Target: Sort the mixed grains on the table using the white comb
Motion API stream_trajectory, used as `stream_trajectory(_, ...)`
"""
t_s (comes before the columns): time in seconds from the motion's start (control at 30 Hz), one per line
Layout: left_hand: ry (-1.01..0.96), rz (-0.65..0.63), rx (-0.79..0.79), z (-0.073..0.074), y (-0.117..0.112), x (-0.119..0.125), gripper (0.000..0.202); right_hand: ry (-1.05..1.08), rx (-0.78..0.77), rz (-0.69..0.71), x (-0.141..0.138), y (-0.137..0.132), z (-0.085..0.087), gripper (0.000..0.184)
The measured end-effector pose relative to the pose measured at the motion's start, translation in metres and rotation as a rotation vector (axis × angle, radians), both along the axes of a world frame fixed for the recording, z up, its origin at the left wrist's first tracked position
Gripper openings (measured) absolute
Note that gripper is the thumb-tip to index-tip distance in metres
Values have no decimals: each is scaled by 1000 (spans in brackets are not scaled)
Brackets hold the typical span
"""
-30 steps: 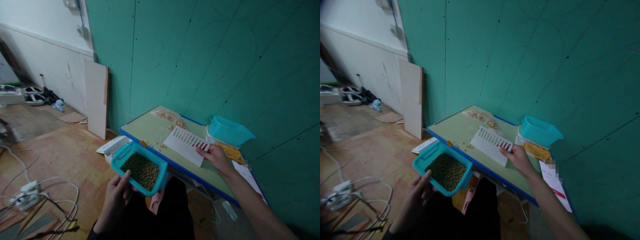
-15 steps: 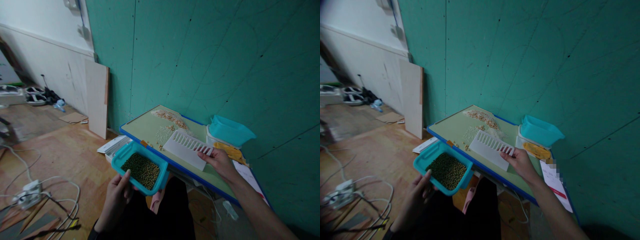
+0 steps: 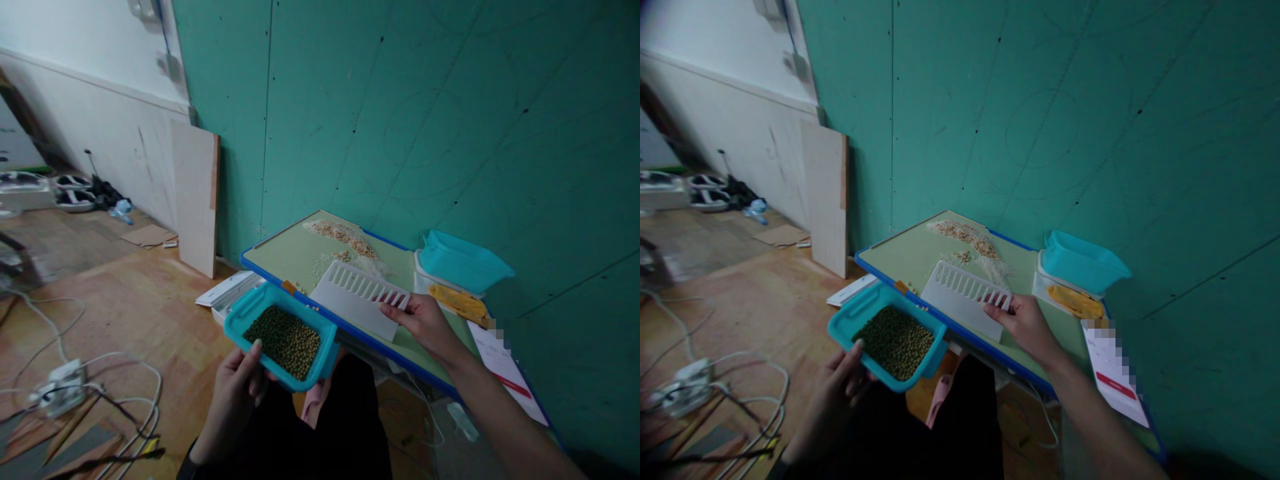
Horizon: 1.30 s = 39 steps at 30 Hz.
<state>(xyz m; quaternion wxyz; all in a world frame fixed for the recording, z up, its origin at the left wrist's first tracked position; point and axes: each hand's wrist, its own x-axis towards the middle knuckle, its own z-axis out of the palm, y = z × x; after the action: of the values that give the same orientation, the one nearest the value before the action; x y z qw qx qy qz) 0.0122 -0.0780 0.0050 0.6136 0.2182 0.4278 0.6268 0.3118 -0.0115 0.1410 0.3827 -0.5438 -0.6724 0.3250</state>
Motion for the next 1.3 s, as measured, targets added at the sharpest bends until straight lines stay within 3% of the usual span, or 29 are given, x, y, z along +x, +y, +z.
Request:
stream_trajectory(0.3,-28,-4,16,-2,2,0,56,11,84,-147,14,12,-7,50)
stream_trajectory(0.53,-17,-10,7,0,1,0,51,120,5,-90,7,33,-11,53)
stream_trajectory(0.73,-6,-14,0,-4,2,-2,52,144,-32,5,1,49,-4,51)
stream_trajectory(1.03,-8,1,21,1,-1,1,50,129,-84,37,6,29,-4,46)
stream_trajectory(1.17,-16,-18,21,-2,0,0,52,106,-35,25,4,21,-3,40)
stream_trajectory(1.3,-6,-20,21,-3,0,-1,52,124,38,-31,-8,30,-7,44)
